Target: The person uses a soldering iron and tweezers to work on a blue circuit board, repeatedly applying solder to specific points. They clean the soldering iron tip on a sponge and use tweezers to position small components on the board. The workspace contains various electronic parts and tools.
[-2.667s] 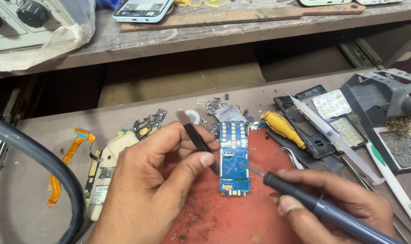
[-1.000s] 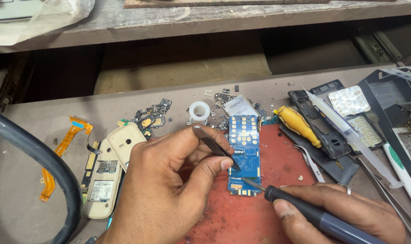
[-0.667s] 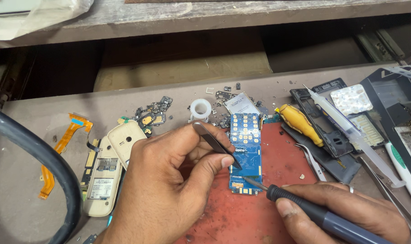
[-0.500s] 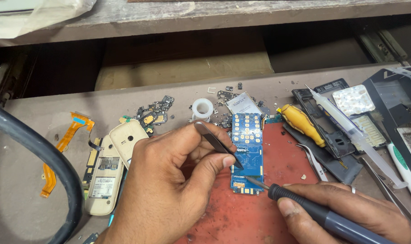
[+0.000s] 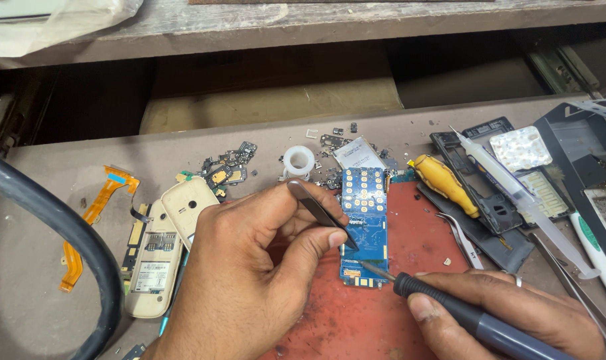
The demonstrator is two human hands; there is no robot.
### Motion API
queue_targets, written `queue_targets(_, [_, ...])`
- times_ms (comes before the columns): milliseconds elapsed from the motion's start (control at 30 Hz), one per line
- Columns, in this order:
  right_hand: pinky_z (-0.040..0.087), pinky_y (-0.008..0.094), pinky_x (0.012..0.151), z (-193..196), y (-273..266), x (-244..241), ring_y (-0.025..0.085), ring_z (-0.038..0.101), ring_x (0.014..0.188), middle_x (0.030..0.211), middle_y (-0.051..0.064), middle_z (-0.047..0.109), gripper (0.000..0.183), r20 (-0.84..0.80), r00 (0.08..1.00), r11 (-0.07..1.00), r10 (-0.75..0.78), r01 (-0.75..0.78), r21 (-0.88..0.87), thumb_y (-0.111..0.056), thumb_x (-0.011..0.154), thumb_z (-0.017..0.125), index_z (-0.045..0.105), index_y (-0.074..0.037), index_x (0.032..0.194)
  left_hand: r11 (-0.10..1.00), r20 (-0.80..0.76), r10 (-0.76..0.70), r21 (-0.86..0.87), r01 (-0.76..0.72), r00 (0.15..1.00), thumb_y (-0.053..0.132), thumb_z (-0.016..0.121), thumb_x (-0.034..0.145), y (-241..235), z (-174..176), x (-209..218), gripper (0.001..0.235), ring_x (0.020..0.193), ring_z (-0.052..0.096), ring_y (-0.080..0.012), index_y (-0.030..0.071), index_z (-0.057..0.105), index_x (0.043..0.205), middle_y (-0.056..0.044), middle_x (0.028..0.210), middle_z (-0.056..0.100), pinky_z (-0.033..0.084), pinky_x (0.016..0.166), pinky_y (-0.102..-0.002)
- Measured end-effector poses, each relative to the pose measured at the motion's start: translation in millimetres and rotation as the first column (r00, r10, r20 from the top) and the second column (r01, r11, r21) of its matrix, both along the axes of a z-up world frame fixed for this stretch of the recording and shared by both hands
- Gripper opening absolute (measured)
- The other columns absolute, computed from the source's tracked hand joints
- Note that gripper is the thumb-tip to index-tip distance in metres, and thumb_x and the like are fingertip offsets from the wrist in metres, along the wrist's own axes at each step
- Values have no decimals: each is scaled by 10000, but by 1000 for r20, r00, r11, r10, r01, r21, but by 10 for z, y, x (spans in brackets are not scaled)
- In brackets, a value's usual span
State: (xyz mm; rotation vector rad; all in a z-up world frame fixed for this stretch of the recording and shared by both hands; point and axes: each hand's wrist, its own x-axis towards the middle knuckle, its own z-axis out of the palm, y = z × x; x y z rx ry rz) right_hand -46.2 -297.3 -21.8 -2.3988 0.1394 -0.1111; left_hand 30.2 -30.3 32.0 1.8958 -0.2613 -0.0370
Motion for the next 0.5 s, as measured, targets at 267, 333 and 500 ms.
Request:
queue_targets(267, [616, 306, 769, -11, -30, 11, 160, 754, 807, 859, 43, 764, 319, -60, 998, 1000, -12, 10, -24, -328, 750, 920, 855, -173, 1020, 1000, 14, -16, -23, 16, 1000, 119, 750, 894, -1, 2, 2, 50, 585, 682, 17, 92, 752, 936, 36, 702, 783, 517, 475, -193])
queue_targets(333, [617, 306, 774, -17, -35, 6, 160, 756, 815, 864, 42, 766, 317, -59, 998, 1000, -11, 10, -17, -330, 758, 922, 853, -173, 1025, 1000, 11, -8, 2, 8, 1000, 120, 760, 894, 1, -1, 2, 49, 571, 678, 9, 91, 758, 934, 32, 690, 787, 509, 467, -200])
queue_targets(500, [611, 300, 762, -13, 2, -17, 160, 749, 808, 865, 44, 763, 310, 2, 1000, 1000, -10, 10, 24, -304, 774, 909, 851, -166, 1045, 999, 32, -18, -31, 19, 999, 117, 745, 886, -1, 5, -2, 71, 600, 685, 26, 95, 749, 953, 40, 711, 773, 530, 490, -185])
